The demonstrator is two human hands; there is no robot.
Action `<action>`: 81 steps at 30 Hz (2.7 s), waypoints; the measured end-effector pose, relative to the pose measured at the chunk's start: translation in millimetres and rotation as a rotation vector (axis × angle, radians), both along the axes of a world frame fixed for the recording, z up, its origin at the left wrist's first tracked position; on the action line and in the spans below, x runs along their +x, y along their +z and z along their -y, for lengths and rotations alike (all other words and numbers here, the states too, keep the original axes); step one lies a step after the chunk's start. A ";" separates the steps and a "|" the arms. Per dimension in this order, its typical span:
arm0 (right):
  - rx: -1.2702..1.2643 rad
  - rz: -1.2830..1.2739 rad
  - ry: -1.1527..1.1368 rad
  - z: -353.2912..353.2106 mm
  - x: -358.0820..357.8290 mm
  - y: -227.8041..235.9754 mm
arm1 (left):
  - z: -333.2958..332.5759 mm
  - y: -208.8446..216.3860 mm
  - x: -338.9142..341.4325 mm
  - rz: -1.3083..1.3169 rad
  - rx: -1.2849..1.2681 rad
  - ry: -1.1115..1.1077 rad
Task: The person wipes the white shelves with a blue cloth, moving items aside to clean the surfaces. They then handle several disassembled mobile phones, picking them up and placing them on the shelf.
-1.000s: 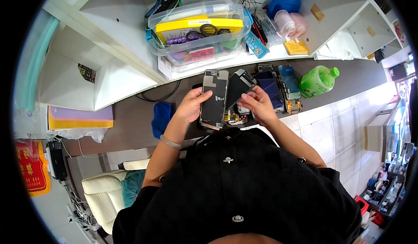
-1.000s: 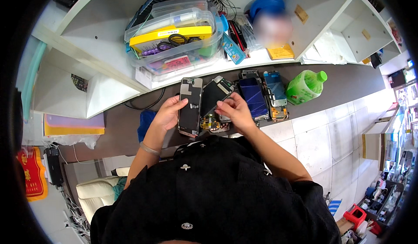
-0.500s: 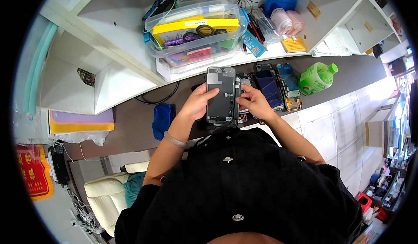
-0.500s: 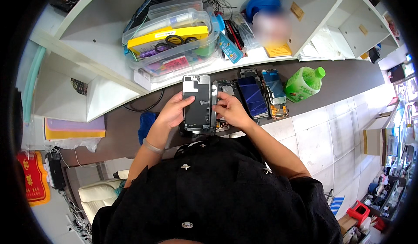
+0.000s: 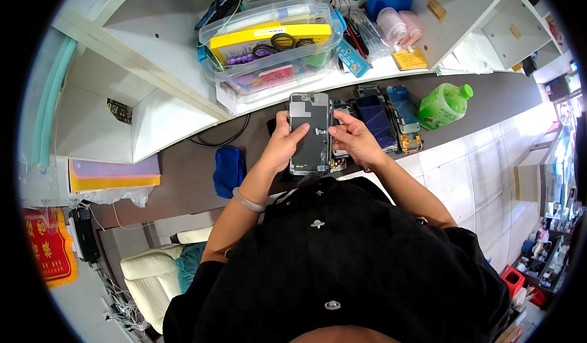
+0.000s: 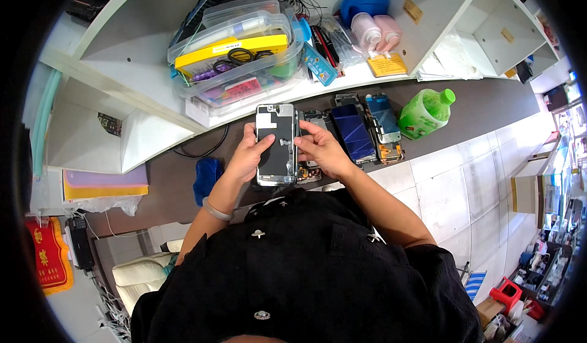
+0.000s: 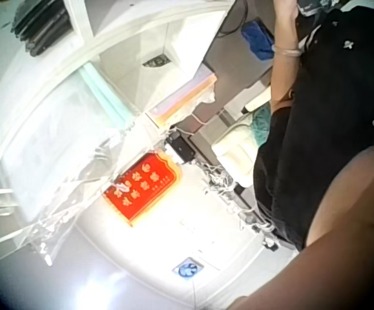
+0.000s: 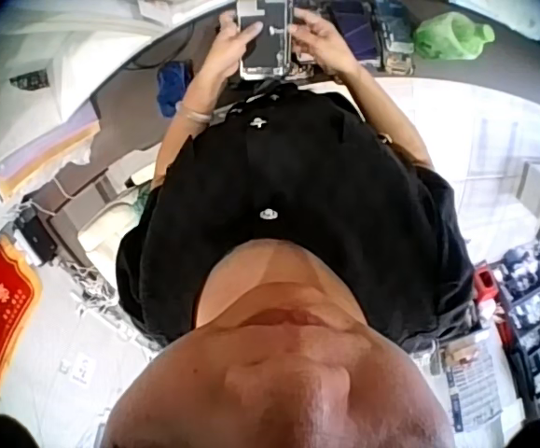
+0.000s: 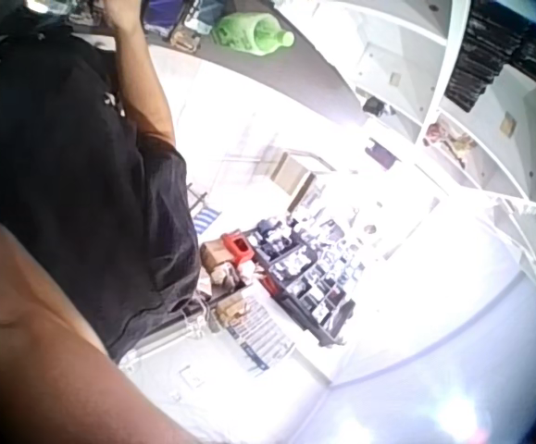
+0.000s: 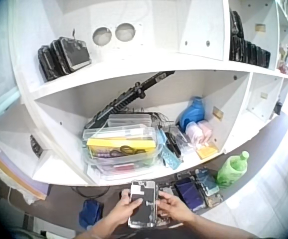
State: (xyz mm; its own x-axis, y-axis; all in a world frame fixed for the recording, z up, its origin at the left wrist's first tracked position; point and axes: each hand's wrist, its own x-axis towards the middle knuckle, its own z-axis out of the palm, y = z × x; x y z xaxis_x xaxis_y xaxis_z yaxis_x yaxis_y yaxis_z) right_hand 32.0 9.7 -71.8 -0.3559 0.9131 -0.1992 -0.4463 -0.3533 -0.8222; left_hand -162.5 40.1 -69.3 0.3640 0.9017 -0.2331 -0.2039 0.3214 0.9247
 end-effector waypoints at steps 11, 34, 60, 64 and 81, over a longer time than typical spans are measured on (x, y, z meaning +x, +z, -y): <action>-0.079 -0.087 -0.047 3.3 -6.7 -33.9 | 2.8 -1.9 -4.2 0.017 -0.096 -0.005; 0.653 1.418 -0.216 32.4 20.3 -71.4 | 22.0 -43.7 -30.0 0.111 -0.379 0.107; -0.096 0.599 -0.130 -2.6 52.2 -73.3 | 25.6 -46.2 -32.8 0.154 -0.382 0.119; -0.262 0.308 -0.088 -4.8 57.0 -53.9 | 26.2 -43.4 -31.8 0.172 -0.373 0.127; -0.112 0.175 0.574 -73.8 47.7 -21.3 | -22.1 36.5 -6.2 -0.113 0.047 -0.599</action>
State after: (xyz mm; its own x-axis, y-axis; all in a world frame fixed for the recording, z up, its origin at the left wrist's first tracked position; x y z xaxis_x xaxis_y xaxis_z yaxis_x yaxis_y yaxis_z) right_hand 79.7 83.5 -93.1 -0.7384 0.5549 -0.3833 -0.0199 -0.5860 -0.8101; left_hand -168.7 62.3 -32.8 0.7865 0.5579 -0.2649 0.0998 0.3084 0.9460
